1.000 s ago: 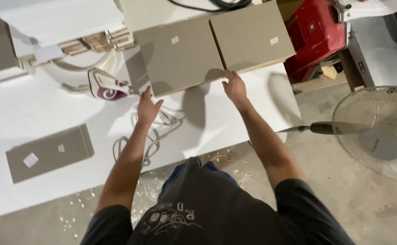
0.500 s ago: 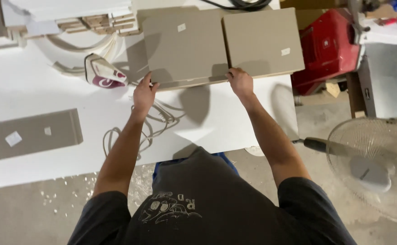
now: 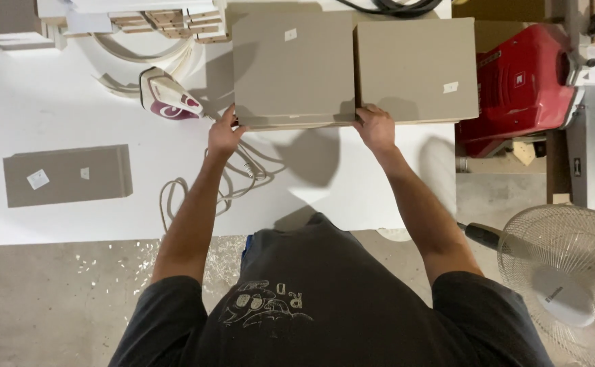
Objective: Stacking and organizing flat wooden panels on a workbench
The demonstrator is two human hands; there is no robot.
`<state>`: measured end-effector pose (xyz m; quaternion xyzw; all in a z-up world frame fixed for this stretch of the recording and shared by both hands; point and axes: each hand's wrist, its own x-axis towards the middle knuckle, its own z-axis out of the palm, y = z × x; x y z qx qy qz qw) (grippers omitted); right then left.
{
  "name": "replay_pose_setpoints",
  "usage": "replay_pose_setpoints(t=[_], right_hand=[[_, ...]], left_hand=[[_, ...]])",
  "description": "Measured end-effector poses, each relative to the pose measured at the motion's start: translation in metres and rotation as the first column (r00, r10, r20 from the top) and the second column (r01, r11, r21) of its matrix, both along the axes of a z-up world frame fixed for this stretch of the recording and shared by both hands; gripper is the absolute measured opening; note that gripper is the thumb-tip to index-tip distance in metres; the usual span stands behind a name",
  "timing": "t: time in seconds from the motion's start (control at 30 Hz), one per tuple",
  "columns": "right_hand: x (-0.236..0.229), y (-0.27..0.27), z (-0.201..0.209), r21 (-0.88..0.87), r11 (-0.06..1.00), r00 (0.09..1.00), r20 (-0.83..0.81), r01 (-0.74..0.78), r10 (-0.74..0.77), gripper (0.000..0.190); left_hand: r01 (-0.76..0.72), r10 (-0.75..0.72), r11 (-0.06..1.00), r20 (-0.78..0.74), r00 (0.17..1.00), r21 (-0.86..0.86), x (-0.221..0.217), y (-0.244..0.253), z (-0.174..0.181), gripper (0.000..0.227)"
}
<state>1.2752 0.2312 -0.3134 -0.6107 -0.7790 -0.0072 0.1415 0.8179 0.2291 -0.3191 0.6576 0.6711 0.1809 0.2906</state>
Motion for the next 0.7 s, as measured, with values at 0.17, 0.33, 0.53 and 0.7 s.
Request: replay_pose_setpoints(t=[0.17,0.33,0.53,0.7], right_hand=[[0.000,0.008,-0.022,0.061,0.994,0.996,0.025,0.088,-0.090,0.032],[-0.026,-0.014,-0.004,0.221,0.969,0.993,0.013,0.108,-0.113,0.024],[-0.091,-0.046,-0.004,0.218,0.957,0.982,0.042,-0.191,0.187,0.053],[-0.123,-0.046,0.002,0.117,0.990,0.996,0.053,-0.080,0.074,0.056]], left_hand=[[-0.045,0.045,0.999,-0.057,0.997,0.005,0.003,0.011,-0.010,0.071],[-0.193,0.182,0.981,0.243,0.953,0.022,0.018,-0.008,-0.004,0.069],[-0.412,0.387,0.903,0.651,0.653,-0.123,0.025,-0.014,-0.067,0.062],[-0.470,0.438,0.861,0.753,0.490,-0.195,0.030,-0.010,-0.072,0.061]])
